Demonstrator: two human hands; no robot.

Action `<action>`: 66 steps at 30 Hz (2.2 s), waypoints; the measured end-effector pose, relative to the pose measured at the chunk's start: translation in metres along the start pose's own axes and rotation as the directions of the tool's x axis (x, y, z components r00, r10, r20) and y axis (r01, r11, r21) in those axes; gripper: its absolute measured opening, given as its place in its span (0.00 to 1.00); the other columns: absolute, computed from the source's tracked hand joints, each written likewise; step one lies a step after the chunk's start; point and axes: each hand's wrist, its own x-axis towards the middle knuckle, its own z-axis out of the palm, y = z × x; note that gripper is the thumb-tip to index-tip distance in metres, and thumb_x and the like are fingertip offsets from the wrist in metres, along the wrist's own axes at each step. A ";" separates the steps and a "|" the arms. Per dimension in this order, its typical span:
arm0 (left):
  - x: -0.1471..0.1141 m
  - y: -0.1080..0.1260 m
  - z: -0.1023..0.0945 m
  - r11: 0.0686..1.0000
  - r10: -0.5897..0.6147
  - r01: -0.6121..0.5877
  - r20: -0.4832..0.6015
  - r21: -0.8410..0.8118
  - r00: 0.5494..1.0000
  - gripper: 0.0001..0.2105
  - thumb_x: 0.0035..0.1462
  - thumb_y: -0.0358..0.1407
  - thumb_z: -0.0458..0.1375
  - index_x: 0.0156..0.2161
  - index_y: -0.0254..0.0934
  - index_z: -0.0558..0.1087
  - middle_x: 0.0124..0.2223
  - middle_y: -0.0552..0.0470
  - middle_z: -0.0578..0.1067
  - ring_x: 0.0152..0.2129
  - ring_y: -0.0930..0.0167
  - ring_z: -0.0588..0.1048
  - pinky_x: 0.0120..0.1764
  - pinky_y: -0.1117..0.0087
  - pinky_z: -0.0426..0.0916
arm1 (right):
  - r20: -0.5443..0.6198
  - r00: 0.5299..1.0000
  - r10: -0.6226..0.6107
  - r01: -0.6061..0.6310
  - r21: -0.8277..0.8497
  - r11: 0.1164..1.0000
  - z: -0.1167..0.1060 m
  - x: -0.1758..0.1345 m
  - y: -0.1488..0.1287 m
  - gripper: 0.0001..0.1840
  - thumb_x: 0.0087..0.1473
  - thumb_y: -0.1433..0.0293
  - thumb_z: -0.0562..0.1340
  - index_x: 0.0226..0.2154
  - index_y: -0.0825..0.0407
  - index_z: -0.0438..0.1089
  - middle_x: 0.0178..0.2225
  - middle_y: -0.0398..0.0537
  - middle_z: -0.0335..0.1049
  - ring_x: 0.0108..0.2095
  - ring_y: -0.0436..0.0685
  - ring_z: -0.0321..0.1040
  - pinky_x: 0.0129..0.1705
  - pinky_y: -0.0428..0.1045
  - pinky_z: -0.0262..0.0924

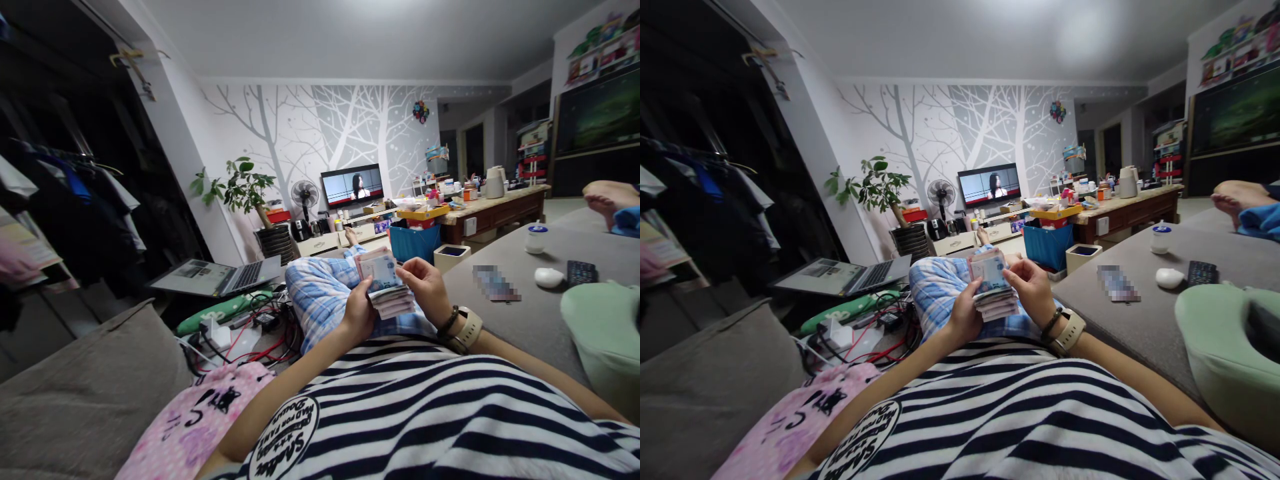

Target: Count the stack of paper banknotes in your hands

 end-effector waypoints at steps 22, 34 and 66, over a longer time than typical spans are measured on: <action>-0.001 0.004 0.008 0.997 -0.066 0.066 -0.005 -0.044 0.998 0.19 0.63 0.40 0.54 0.53 0.31 0.78 0.42 0.41 0.84 0.42 0.56 0.83 0.49 0.53 0.77 | 0.070 0.997 -0.009 0.010 -0.010 1.000 -0.001 -0.002 -0.004 0.28 0.46 0.43 0.69 0.19 0.49 0.64 0.19 0.39 0.55 0.23 0.50 0.50 0.26 0.49 0.50; 0.002 0.004 0.004 0.999 -0.025 0.027 0.056 -0.027 0.998 0.19 0.56 0.37 0.55 0.50 0.32 0.79 0.41 0.43 0.84 0.41 0.55 0.83 0.50 0.53 0.76 | 0.066 0.998 -0.018 0.018 0.002 1.000 -0.002 -0.002 -0.004 0.26 0.47 0.47 0.70 0.19 0.50 0.66 0.20 0.39 0.57 0.23 0.50 0.51 0.27 0.49 0.51; 0.002 0.000 0.002 1.000 0.015 -0.018 0.136 0.025 0.991 0.18 0.55 0.41 0.60 0.48 0.32 0.79 0.42 0.43 0.84 0.43 0.55 0.82 0.51 0.55 0.74 | 0.081 0.997 -0.008 0.004 0.045 0.999 0.000 -0.001 -0.001 0.23 0.47 0.49 0.70 0.22 0.50 0.68 0.22 0.41 0.60 0.26 0.51 0.54 0.29 0.49 0.52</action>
